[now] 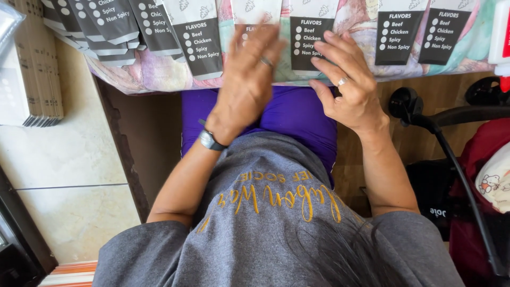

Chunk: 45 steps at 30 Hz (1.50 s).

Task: The person assembles printed food labels by folding them and applying glue to attach them to white paper bags. They handle multiple labels and bags, aligning and pressing the labels onto the bags.

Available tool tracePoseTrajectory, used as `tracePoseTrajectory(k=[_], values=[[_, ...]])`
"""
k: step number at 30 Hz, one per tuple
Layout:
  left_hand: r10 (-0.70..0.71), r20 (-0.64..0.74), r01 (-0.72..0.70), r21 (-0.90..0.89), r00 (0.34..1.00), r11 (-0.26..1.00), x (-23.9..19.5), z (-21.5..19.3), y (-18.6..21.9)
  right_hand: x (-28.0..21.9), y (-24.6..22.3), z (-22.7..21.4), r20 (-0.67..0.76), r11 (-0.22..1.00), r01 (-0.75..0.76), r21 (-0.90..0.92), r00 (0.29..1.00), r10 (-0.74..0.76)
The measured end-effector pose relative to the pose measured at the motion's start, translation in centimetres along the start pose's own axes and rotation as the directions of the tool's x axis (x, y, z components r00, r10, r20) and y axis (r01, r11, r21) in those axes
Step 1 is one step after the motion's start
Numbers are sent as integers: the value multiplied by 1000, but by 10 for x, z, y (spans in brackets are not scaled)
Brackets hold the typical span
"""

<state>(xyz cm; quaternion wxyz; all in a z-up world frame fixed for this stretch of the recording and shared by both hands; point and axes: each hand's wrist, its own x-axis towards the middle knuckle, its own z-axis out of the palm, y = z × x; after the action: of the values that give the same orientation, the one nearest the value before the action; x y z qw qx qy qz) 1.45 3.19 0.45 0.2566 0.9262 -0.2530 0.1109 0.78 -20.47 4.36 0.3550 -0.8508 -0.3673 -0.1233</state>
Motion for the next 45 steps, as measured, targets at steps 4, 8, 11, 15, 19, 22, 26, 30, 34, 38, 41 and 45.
tracePoseTrajectory(k=[4,8,11,15,19,22,26,30,34,38,41,45], values=[[152,-65,-165,-359,986,918,-1,7,26,-6,-1,3,-74,1000,17,-17,997,-19],[140,-118,-176,-400,983,899,-6,18,25,-10,2,6,-89,999,47,-21,995,-48],[135,-193,-205,-412,972,888,-4,22,24,-9,3,6,-106,998,55,-28,993,-57],[73,-233,-169,-421,970,891,4,19,28,-4,-1,6,-128,1000,4,14,992,-2],[-32,-246,-70,-396,969,916,13,14,37,4,-10,8,-189,989,-130,69,972,141],[-30,-255,-76,-397,966,915,17,13,35,7,-14,6,-179,977,-195,85,962,208],[-31,-240,-69,-399,970,914,16,14,37,9,-14,3,-162,974,-212,85,961,223],[-101,-207,23,-349,973,937,17,13,42,7,-13,4,-157,969,-224,108,958,239],[-119,-138,36,-495,983,868,20,8,36,3,-10,0,-133,954,-245,175,954,270],[-6,-113,-48,-463,994,885,19,8,23,-1,-7,-6,-142,972,-183,149,969,204],[107,39,-90,-314,993,945,20,9,20,-23,8,-14,-281,983,-183,-17,944,171],[173,77,-156,-186,982,970,30,21,27,-51,23,-28,-323,940,-272,-205,926,197]])
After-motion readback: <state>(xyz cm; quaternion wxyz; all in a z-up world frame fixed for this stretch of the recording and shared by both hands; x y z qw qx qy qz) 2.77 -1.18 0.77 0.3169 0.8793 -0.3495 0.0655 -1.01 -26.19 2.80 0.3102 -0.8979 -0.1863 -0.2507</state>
